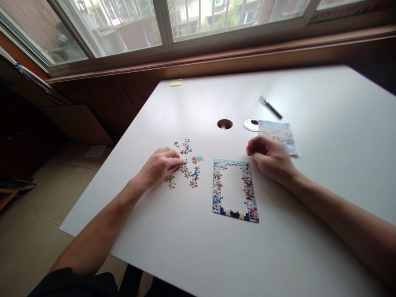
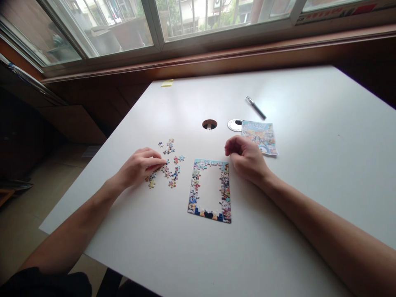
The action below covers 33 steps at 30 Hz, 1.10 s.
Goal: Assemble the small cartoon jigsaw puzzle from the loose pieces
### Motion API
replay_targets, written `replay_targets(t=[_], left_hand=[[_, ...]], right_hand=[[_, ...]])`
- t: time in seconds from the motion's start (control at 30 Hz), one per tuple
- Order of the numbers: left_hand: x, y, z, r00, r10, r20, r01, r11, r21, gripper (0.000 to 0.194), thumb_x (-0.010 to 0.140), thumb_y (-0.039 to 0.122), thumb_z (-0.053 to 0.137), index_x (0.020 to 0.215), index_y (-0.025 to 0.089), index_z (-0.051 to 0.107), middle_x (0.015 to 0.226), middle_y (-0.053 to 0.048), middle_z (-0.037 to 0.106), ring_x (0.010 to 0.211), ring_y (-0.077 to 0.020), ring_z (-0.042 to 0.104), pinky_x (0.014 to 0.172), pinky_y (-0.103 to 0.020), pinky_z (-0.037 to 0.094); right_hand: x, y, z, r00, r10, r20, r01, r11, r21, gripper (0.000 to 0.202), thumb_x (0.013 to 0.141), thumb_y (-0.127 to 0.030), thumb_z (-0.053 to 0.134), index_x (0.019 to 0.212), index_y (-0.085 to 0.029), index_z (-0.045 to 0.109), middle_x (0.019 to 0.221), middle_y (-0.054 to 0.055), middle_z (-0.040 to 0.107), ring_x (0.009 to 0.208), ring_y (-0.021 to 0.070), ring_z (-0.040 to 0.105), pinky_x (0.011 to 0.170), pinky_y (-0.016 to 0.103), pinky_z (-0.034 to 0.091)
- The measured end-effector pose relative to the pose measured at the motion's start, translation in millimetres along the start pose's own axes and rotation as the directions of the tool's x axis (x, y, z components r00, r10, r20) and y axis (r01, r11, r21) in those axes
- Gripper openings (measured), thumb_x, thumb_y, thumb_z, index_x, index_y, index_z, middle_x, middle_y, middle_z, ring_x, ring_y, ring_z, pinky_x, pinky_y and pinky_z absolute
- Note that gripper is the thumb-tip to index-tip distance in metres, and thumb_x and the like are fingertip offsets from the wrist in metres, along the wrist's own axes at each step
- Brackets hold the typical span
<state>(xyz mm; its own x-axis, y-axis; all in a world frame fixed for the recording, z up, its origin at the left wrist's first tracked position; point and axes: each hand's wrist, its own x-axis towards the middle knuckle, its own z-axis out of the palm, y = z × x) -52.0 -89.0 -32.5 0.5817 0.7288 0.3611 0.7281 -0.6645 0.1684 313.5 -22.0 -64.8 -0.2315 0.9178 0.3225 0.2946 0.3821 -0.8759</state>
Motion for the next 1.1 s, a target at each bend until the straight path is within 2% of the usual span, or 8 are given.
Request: replay_targets(t=[0.1, 0.17, 0.27, 0.37, 0.53, 0.73, 0.87, 1.1], left_hand=[[-2, -6, -10.6, 0.999, -0.032, -0.017, 0.031, 0.999, -0.021, 0.016, 0.096, 0.018, 0.060, 0.101, 0.023, 0.074, 0.098, -0.005, 0.071, 0.091, -0.0179, 0.061, 0.085, -0.034, 0.049], [-4, -11, -21.7, 0.998, -0.064, -0.009, 0.064, 0.997, -0.050, 0.013, 0.093, 0.019, 0.063, 0.097, 0.023, 0.075, 0.097, -0.005, 0.070, 0.092, -0.0183, 0.060, 0.084, -0.033, 0.049], [-6, -13, -34.6, 0.988, -0.085, 0.126, 0.098, 0.990, -0.099, 0.007, 0.089, 0.025, 0.069, 0.092, 0.024, 0.075, 0.096, -0.005, 0.068, 0.095, -0.0197, 0.060, 0.084, -0.032, 0.049], [-5, -9, -39.4, 0.961, -0.090, 0.261, 0.131, 0.981, -0.143, 0.012, 0.084, 0.030, 0.074, 0.095, 0.023, 0.074, 0.098, -0.005, 0.068, 0.099, -0.0215, 0.058, 0.086, -0.033, 0.049], [-5, -6, -44.0, 0.922, -0.112, 0.371, 0.188, 0.966, -0.176, 0.022, 0.081, 0.031, 0.077, 0.101, 0.024, 0.072, 0.103, -0.005, 0.068, 0.105, -0.0223, 0.056, 0.089, -0.032, 0.048], [-8, -9, -48.0, 0.916, -0.047, 0.398, 0.146, 0.964, -0.222, 0.010, 0.084, 0.028, 0.073, 0.093, 0.028, 0.078, 0.098, -0.004, 0.066, 0.101, -0.0203, 0.058, 0.089, -0.030, 0.049], [-7, -8, -45.4, 0.899, 0.010, 0.437, 0.125, 0.952, -0.278, 0.014, 0.082, 0.029, 0.077, 0.096, 0.031, 0.079, 0.092, -0.003, 0.066, 0.095, -0.0192, 0.059, 0.085, -0.029, 0.050], [-6, -9, -40.2, 0.904, -0.016, 0.428, 0.166, 0.934, -0.315, 0.012, 0.086, 0.027, 0.073, 0.097, 0.027, 0.078, 0.092, -0.003, 0.070, 0.089, -0.0177, 0.063, 0.085, -0.030, 0.050]], right_hand=[[0, 0, 0, 1.000, 0.001, 0.001, -0.001, 1.000, 0.001, 0.029, 0.063, -0.003, 0.052, 0.077, -0.026, 0.061, 0.073, 0.000, 0.062, 0.068, 0.0173, 0.058, 0.067, 0.038, 0.049], [0, 1, 0, 1.000, 0.001, 0.005, -0.001, 1.000, 0.009, 0.029, 0.063, -0.003, 0.052, 0.077, -0.026, 0.061, 0.073, 0.000, 0.062, 0.068, 0.0173, 0.059, 0.067, 0.038, 0.050], [0, 1, 0, 1.000, 0.003, 0.006, -0.004, 1.000, 0.019, 0.030, 0.063, -0.001, 0.052, 0.077, -0.026, 0.061, 0.072, 0.000, 0.062, 0.067, 0.0171, 0.058, 0.067, 0.038, 0.050], [0, 1, 0, 1.000, 0.007, 0.005, -0.007, 1.000, 0.015, 0.030, 0.063, -0.001, 0.051, 0.077, -0.026, 0.061, 0.072, 0.000, 0.062, 0.067, 0.0170, 0.058, 0.067, 0.038, 0.050], [0, 3, 0, 1.000, -0.003, 0.016, 0.002, 1.000, 0.009, 0.029, 0.064, -0.002, 0.052, 0.078, -0.026, 0.061, 0.073, 0.000, 0.062, 0.068, 0.0175, 0.059, 0.067, 0.038, 0.050], [-1, 1, -1, 1.000, 0.005, 0.020, -0.005, 1.000, 0.016, 0.030, 0.063, -0.001, 0.051, 0.078, -0.025, 0.061, 0.073, -0.001, 0.061, 0.068, 0.0169, 0.058, 0.068, 0.037, 0.049], [-2, -2, 0, 1.000, 0.016, 0.027, -0.016, 1.000, 0.013, 0.030, 0.063, 0.000, 0.050, 0.079, -0.023, 0.060, 0.074, 0.000, 0.060, 0.070, 0.0160, 0.057, 0.069, 0.035, 0.047], [-2, -3, 0, 0.999, 0.019, 0.033, -0.020, 1.000, 0.014, 0.030, 0.062, 0.001, 0.049, 0.079, -0.022, 0.059, 0.075, 0.000, 0.060, 0.071, 0.0156, 0.057, 0.069, 0.034, 0.046]])
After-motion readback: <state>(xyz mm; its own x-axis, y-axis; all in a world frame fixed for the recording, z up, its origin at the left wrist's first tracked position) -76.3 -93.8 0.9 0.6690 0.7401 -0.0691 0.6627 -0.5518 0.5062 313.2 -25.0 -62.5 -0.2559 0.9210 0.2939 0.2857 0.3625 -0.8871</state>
